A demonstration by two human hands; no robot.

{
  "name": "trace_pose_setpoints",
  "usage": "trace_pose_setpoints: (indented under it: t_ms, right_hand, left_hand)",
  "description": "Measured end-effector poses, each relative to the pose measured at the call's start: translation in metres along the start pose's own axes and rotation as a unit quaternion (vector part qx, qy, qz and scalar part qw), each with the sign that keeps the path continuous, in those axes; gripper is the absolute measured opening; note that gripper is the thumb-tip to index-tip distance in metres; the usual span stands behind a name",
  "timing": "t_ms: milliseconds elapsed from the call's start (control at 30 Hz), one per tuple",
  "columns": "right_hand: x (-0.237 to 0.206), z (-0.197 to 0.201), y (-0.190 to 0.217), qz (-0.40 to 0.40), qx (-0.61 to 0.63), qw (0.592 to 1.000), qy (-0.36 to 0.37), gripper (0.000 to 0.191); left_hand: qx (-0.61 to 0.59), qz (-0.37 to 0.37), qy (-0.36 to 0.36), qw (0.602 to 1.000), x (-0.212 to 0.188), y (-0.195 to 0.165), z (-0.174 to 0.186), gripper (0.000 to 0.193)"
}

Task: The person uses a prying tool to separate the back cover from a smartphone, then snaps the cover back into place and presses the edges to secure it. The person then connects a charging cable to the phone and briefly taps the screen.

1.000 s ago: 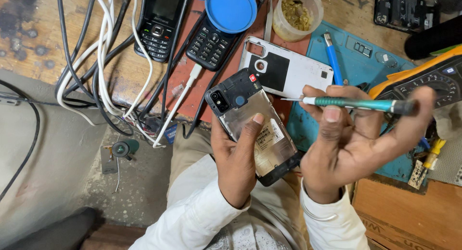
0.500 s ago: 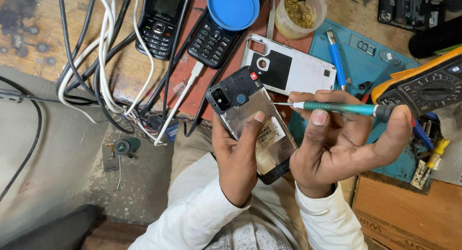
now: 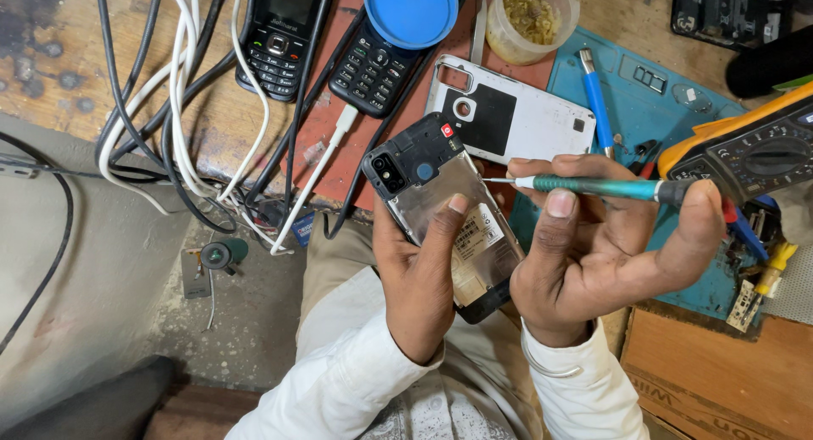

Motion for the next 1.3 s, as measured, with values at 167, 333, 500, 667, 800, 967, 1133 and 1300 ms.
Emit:
trace_pose_setpoints:
  t_ms: [167,333,500,667,800,967,1133,1300]
  right_hand:
    - [0.006,-0.003,0.003,0.035,0.008,0.999,0.017,0.069]
    - [0.024,-0.001,0.006,0.116,-0.03,0.992,0.045,0.076]
    - [0.031,0.0,0.003,0.074,0.023,0.992,0.103,0.072]
    - [0.03,0.002,-0.003,0.048,0.06,0.99,0.122,0.071]
    - [0.032,0.003,0.0,0.094,-0.018,0.989,0.112,0.082]
    - [0.039,-0.004,0.005,0.107,-0.055,0.984,0.131,0.087]
    - [0.046,-0.008,0.007,0.105,-0.041,0.981,0.161,0.086]
    - [0.05,-0.008,-0.003,0.063,0.018,0.98,0.186,0.082]
  left_hand:
    - [-0.006,0.001,0.004,1.0,0.001,0.001,0.001,0.04]
    - [-0.001,0.004,0.006,1.0,0.0,0.0,-0.001,0.039]
    - [0.005,0.002,0.001,1.0,-0.001,-0.002,-0.003,0.04]
    - [-0.006,0.003,0.008,1.0,-0.001,-0.003,-0.004,0.04]
    - [-0.008,0.011,0.006,1.0,-0.001,-0.002,-0.003,0.04]
    - [-0.025,0.016,0.011,0.999,-0.001,0.0,-0.003,0.041]
    - [-0.001,-0.001,0.009,1.0,-0.001,-0.002,-0.002,0.041]
    - [0.009,0.002,0.011,1.0,0.001,-0.002,-0.002,0.044]
Point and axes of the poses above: each hand's wrist, its own x-axis towards the middle knuckle, its own z-axis out of the back of the hand, y = z × x, the point moved 9 cm from there along x, towards the middle knuckle, and after that the axes turned 8 degrees about z, right-handed, at the moved point
